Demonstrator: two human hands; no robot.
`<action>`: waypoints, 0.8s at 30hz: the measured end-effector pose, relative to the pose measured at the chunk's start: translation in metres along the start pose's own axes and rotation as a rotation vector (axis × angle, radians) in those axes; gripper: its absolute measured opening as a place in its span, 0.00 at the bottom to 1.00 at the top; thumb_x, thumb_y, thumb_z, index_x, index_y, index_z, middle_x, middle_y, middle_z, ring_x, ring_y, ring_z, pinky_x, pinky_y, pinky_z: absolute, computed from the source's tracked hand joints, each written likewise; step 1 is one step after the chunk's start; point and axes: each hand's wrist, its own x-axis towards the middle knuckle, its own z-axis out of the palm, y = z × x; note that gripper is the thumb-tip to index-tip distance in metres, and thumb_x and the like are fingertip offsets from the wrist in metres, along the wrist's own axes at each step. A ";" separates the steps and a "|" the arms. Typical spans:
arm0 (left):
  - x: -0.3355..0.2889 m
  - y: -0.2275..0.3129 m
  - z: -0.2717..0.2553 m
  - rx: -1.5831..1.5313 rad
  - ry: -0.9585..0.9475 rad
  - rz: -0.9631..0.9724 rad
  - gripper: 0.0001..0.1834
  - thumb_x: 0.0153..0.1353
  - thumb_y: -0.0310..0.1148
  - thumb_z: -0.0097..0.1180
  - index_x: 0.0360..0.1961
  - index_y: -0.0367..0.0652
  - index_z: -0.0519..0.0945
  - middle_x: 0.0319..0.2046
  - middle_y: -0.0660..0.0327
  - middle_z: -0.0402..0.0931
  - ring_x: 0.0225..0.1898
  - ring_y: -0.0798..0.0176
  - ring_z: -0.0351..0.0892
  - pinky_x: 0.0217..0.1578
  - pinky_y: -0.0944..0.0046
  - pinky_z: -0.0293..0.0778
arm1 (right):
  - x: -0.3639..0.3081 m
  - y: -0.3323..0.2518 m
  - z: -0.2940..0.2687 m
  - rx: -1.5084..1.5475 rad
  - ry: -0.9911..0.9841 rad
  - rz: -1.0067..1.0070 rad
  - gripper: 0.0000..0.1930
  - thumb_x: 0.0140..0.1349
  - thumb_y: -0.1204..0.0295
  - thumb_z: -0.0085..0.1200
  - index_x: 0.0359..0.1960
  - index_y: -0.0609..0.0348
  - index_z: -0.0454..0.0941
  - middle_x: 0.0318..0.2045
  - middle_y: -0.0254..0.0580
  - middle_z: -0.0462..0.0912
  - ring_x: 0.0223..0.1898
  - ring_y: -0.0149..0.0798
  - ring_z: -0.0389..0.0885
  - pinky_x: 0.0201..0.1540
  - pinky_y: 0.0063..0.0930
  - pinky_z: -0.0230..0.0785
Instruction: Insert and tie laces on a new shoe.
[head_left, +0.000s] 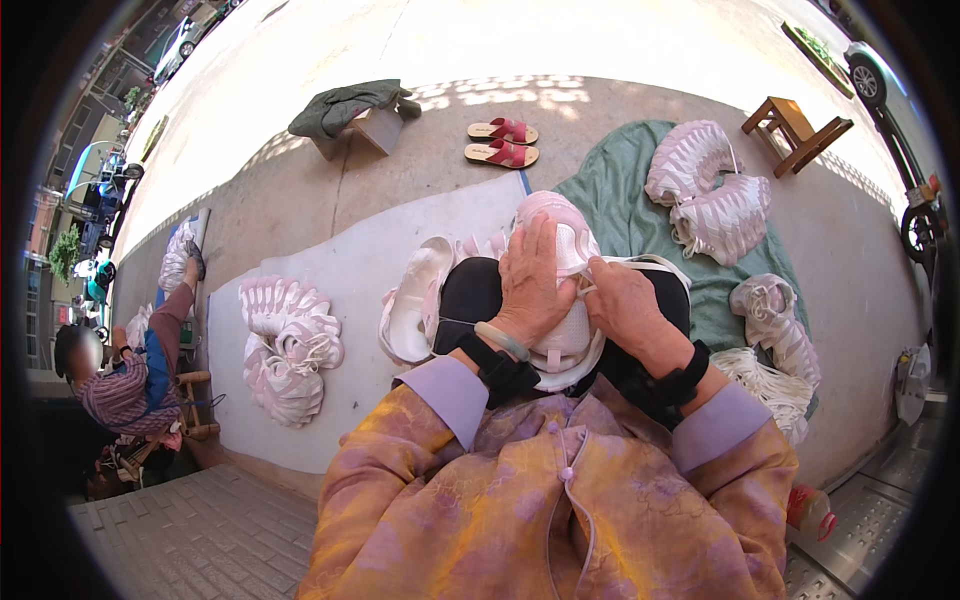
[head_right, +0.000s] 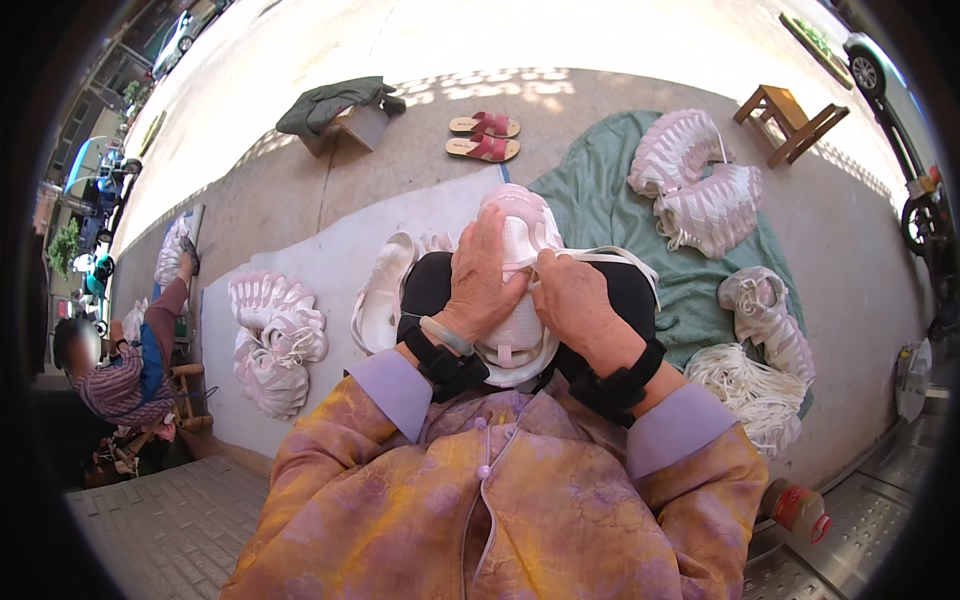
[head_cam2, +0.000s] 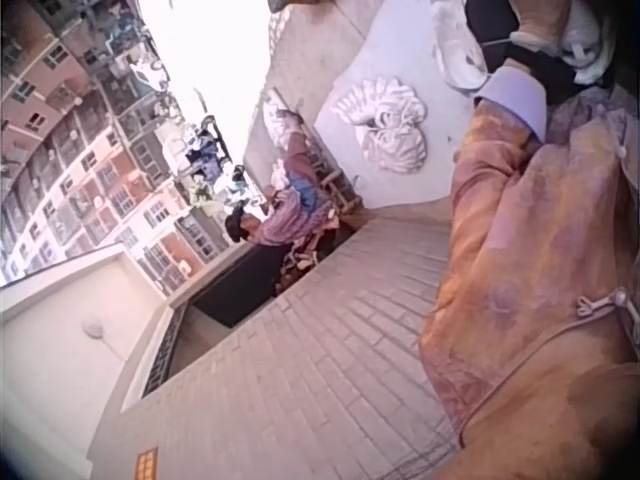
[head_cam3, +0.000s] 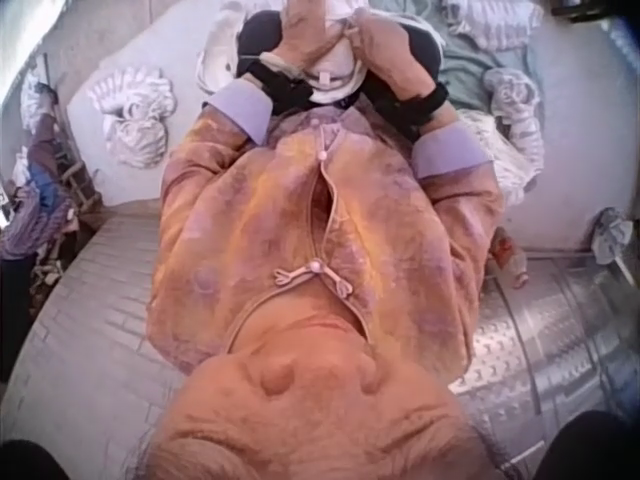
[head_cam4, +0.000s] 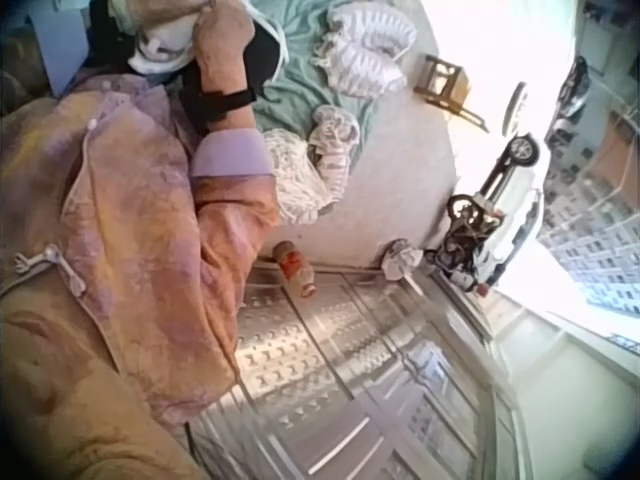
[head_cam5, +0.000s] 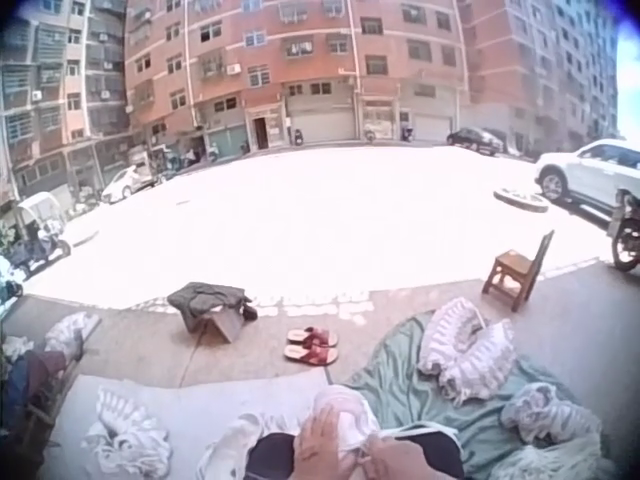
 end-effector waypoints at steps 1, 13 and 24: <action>0.000 0.000 -0.001 0.013 0.023 0.013 0.42 0.45 0.34 0.59 0.61 0.35 0.56 0.62 0.44 0.54 0.61 0.35 0.54 0.59 0.42 0.52 | 0.001 0.000 -0.001 0.000 -0.009 -0.016 0.08 0.52 0.74 0.47 0.31 0.67 0.71 0.27 0.58 0.78 0.32 0.56 0.80 0.36 0.46 0.71; 0.000 0.016 -0.011 0.181 0.130 0.395 0.14 0.44 0.31 0.59 0.34 0.41 0.76 0.50 0.47 0.67 0.54 0.40 0.64 0.50 0.45 0.61 | 0.008 0.017 0.009 0.078 -0.025 -0.052 0.07 0.54 0.73 0.45 0.28 0.65 0.74 0.27 0.57 0.78 0.35 0.57 0.78 0.40 0.46 0.69; 0.008 0.009 -0.006 0.205 0.129 0.360 0.10 0.47 0.34 0.59 0.28 0.40 0.78 0.46 0.50 0.71 0.51 0.44 0.68 0.37 0.52 0.74 | 0.036 0.025 0.001 0.158 -0.138 -0.071 0.07 0.49 0.74 0.46 0.23 0.63 0.77 0.26 0.58 0.79 0.35 0.58 0.78 0.40 0.48 0.69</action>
